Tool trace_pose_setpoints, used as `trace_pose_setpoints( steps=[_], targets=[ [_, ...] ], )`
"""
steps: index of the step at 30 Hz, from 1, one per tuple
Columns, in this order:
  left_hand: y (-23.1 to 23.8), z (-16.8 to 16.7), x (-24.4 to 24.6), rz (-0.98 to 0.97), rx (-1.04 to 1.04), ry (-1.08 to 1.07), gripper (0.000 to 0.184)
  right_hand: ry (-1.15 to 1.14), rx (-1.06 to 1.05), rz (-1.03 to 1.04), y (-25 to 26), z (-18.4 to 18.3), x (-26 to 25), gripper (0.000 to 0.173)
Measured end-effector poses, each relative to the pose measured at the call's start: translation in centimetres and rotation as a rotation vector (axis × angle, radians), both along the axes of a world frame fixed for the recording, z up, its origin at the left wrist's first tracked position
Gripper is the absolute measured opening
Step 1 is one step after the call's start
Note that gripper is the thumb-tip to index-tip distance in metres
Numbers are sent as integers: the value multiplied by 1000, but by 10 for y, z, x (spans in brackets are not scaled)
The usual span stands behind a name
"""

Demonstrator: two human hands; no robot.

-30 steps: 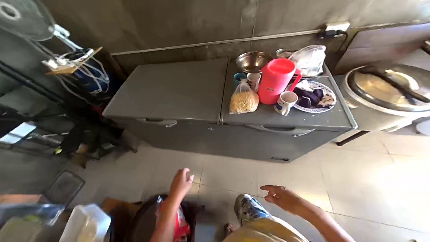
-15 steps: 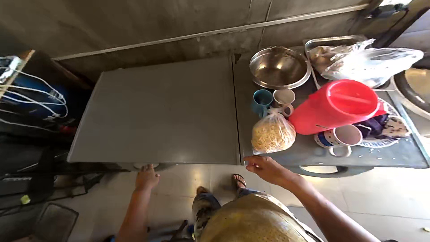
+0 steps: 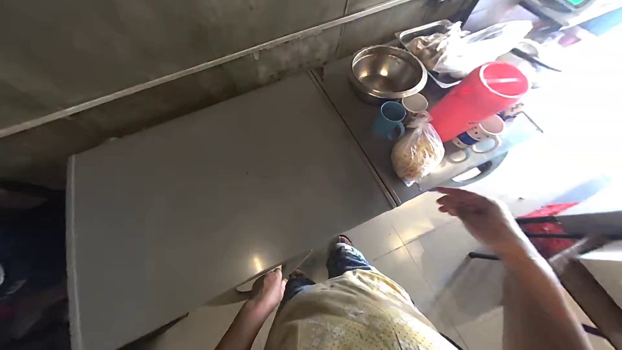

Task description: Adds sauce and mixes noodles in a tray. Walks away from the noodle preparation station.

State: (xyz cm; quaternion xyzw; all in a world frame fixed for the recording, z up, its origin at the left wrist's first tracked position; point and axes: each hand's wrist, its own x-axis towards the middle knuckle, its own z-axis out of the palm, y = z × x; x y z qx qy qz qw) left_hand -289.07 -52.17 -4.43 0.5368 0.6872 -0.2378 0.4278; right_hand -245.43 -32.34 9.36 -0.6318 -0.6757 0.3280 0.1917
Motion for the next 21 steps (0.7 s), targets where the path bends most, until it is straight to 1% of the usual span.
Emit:
trace_pose_setpoints(
  steps=[3,5,6,8,11,13,15,18,19,21],
  targets=[
    [5,-2,-9,-26,-17,-54,45,38,65,-178,-20,28,15,38],
    [9,-4,-13,-23,-47,-93,46,64,48,-233,-29,31,9,37],
    [10,-5,-15,-26,-66,-106,47,89,4,-204,-32,24,-1,37],
    [10,-5,-18,-9,-75,-143,49,145,-166,-25,-38,0,-36,36],
    [2,-6,-25,25,-39,-175,52,134,-455,352,-58,-53,-121,33],
    [-5,-3,-32,55,-59,-102,52,183,-524,625,-74,-93,-178,30],
    [-14,-2,-39,79,-95,-8,51,235,-455,915,-90,-129,-222,28],
    [-18,-1,-33,52,-125,124,57,293,-265,1272,-110,-160,-273,28],
    [-18,-1,-29,51,-128,158,56,252,-196,1370,-116,-166,-288,27],
    [-18,-1,-24,67,-110,181,46,54,-120,1523,-129,-166,-314,24]
  ],
)
